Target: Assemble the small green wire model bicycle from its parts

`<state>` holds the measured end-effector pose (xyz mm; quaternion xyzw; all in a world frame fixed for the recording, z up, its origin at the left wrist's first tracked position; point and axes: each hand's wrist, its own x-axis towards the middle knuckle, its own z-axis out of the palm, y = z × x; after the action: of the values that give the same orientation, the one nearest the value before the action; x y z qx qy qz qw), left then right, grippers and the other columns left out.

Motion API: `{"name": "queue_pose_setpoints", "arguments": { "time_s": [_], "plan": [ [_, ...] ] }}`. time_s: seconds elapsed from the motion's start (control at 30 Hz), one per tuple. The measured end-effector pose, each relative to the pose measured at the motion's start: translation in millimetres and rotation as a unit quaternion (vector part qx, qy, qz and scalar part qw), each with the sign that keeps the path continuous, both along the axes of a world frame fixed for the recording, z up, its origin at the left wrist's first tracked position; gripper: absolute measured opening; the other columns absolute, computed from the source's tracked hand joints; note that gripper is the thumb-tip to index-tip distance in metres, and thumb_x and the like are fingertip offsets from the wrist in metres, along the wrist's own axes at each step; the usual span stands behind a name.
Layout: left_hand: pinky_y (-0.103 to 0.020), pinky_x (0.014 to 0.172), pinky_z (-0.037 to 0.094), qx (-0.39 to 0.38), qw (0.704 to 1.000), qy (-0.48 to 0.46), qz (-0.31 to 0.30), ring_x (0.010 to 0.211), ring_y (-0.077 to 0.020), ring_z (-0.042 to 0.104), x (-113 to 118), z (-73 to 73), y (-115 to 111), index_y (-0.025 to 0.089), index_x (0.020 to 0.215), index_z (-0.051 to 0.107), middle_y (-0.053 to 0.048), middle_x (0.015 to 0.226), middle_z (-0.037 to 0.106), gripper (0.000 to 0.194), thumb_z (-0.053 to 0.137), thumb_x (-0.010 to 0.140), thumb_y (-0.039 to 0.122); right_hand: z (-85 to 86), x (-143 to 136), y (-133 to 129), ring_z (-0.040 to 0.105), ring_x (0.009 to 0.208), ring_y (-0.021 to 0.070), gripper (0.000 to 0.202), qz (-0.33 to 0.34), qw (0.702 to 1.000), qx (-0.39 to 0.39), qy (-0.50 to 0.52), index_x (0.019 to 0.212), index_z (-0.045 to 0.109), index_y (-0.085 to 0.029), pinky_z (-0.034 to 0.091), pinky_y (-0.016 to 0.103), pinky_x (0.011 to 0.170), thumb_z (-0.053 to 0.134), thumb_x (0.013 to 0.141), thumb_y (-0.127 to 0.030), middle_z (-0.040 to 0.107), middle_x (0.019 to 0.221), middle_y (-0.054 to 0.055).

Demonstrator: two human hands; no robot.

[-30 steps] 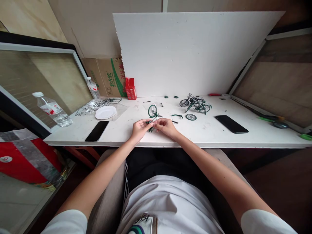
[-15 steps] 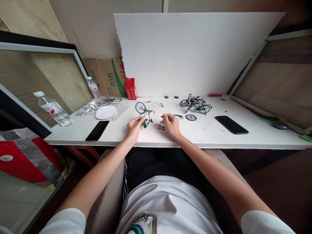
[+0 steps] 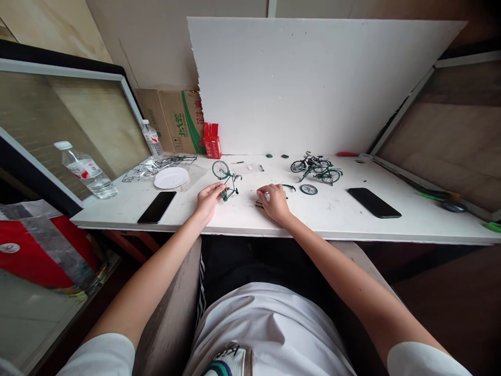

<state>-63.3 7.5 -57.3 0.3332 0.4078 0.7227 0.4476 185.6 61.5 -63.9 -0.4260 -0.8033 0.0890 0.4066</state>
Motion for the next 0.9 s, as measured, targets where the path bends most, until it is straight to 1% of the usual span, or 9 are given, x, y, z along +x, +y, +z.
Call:
{"name": "queue_pose_setpoints", "arguments": {
  "time_s": [0.1,0.17,0.23,0.4,0.57,0.67,0.73,0.83,0.9],
  "plan": [
    [-0.032,0.085,0.049,0.01,1.0,0.004,0.005,0.097,-0.022,0.073,1.7,-1.0,-0.4,0.014,0.103,0.078,-0.013,0.101,0.08,0.053,0.099,0.06,0.035,-5.5,3.2,8.5,0.056,0.11,0.0328,0.025,-0.041,0.994,-0.016,0.097,0.116,0.065,-0.021,0.044,0.049,0.095,0.045,0.101,-0.02,0.07,0.116,0.014],
    [-0.032,0.084,0.049,0.014,1.0,0.005,0.007,0.096,-0.0219,0.073,2.1,-0.5,-1.0,0.014,0.103,0.078,-0.013,0.101,0.08,0.053,0.099,0.06,0.035,-9.8,5.8,15.1,0.055,0.11,0.0315,0.029,-0.051,0.988,-0.036,0.141,0.117,0.061,-0.021,0.044,0.049,0.097,0.045,0.094,-0.014,0.067,0.117,0.014],
    [-0.032,0.084,0.049,0.012,1.0,0.007,0.005,0.097,-0.0223,0.073,2.4,0.5,-1.9,0.013,0.103,0.078,-0.013,0.101,0.08,0.053,0.099,0.059,0.035,-13.2,7.7,19.6,0.054,0.112,0.0309,0.032,-0.05,0.985,-0.048,0.158,0.116,0.059,-0.022,0.043,0.049,0.1,0.046,0.088,-0.011,0.066,0.116,0.014],
    [-0.031,0.083,0.049,0.005,1.0,0.011,-0.001,0.097,-0.0222,0.073,3.3,2.0,-3.7,0.013,0.104,0.079,-0.014,0.104,0.08,0.052,0.099,0.061,0.033,-16.3,8.6,19.9,0.053,0.117,0.0306,0.05,-0.043,0.982,-0.045,0.179,0.124,0.053,-0.022,0.042,0.05,0.103,0.046,0.078,-0.005,0.066,0.117,0.013],
    [-0.032,0.084,0.049,0.008,1.0,0.003,0.0,0.096,-0.0216,0.073,3.3,1.0,-2.9,0.012,0.104,0.079,-0.015,0.103,0.08,0.051,0.099,0.062,0.033,-17.9,8.6,20.1,0.054,0.117,0.03,0.054,-0.035,0.979,-0.047,0.195,0.124,0.052,-0.023,0.043,0.05,0.103,0.047,0.073,-0.005,0.064,0.119,0.013],
    [-0.032,0.085,0.05,0.008,1.0,-0.002,-0.003,0.094,-0.0212,0.073,2.9,0.4,-2.1,0.012,0.103,0.079,-0.014,0.103,0.08,0.05,0.099,0.061,0.032,-17.6,8.0,20.8,0.054,0.116,0.0303,0.049,-0.036,0.98,-0.04,0.193,0.121,0.054,-0.022,0.043,0.051,0.104,0.048,0.075,-0.007,0.065,0.118,0.013],
    [-0.032,0.085,0.05,0.007,1.0,-0.002,-0.005,0.094,-0.0213,0.073,2.6,0.4,-1.8,0.012,0.103,0.079,-0.014,0.103,0.08,0.049,0.099,0.062,0.032,-15.3,7.0,19.9,0.055,0.116,0.031,0.036,-0.035,0.982,-0.042,0.182,0.114,0.058,-0.022,0.042,0.052,0.106,0.049,0.081,-0.011,0.067,0.117,0.014],
    [-0.032,0.086,0.05,0.004,1.0,-0.006,-0.005,0.094,-0.0212,0.073,2.2,0.6,-1.7,0.012,0.103,0.079,-0.015,0.102,0.08,0.05,0.099,0.062,0.031,-9.1,5.5,15.9,0.056,0.118,0.0324,0.013,-0.014,0.987,-0.05,0.149,0.1,0.064,-0.023,0.04,0.053,0.109,0.054,0.092,-0.024,0.071,0.116,0.012],
    [-0.032,0.086,0.051,0.004,1.0,-0.007,-0.006,0.094,-0.0212,0.073,1.9,0.7,-2.0,0.012,0.103,0.079,-0.014,0.102,0.08,0.051,0.099,0.061,0.031,-4.6,4.9,12.2,0.057,0.118,0.0325,0.014,0.001,0.99,-0.05,0.129,0.095,0.068,-0.023,0.038,0.054,0.112,0.057,0.096,-0.032,0.074,0.114,0.011]
  ]
}}
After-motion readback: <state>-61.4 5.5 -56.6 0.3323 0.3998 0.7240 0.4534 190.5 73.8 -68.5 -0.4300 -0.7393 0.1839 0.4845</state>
